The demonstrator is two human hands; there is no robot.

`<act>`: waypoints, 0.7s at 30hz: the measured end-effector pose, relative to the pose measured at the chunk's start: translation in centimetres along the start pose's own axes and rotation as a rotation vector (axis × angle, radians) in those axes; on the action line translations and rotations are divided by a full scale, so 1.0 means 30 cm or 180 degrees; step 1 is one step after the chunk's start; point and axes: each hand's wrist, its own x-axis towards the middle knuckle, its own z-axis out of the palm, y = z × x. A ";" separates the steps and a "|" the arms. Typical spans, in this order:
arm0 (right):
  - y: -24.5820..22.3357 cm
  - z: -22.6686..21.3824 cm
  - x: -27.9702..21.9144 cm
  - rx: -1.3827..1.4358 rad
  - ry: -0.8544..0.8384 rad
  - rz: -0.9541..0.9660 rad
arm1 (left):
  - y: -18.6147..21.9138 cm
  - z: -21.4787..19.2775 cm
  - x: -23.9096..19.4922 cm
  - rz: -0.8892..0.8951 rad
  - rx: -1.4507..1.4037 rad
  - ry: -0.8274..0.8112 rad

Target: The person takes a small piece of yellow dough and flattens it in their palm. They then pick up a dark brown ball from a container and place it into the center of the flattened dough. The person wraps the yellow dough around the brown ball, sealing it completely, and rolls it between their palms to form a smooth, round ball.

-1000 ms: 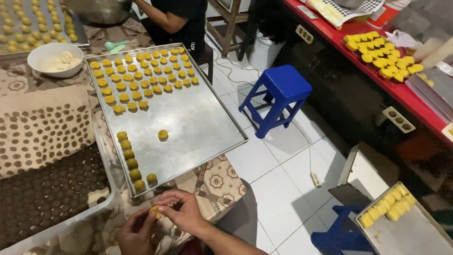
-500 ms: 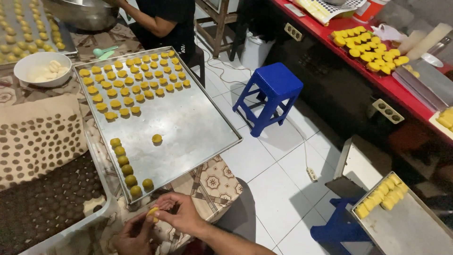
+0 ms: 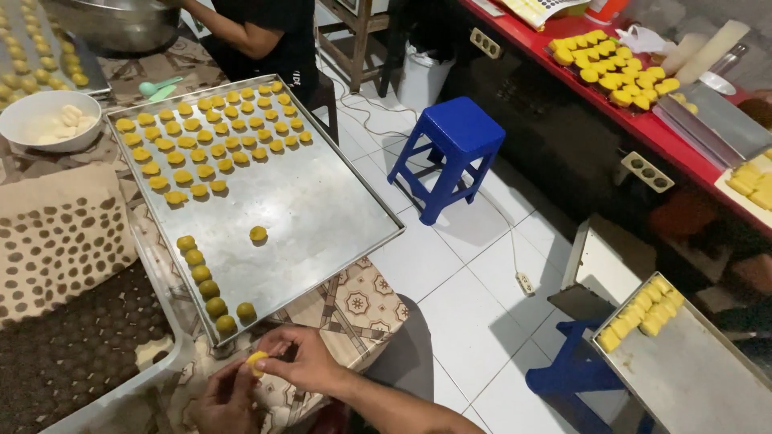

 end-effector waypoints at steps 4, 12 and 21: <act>-0.009 -0.001 -0.002 0.0032 0.0015 0.0058 | -0.006 -0.005 0.000 0.0126 -0.0117 -0.0111; -0.001 -0.005 0.005 -0.0031 -0.0012 0.0113 | -0.010 -0.010 0.011 0.0167 0.0054 -0.0169; 0.043 -0.008 0.009 -0.0021 0.0027 0.0105 | -0.018 -0.066 0.069 0.0250 0.1775 -0.0364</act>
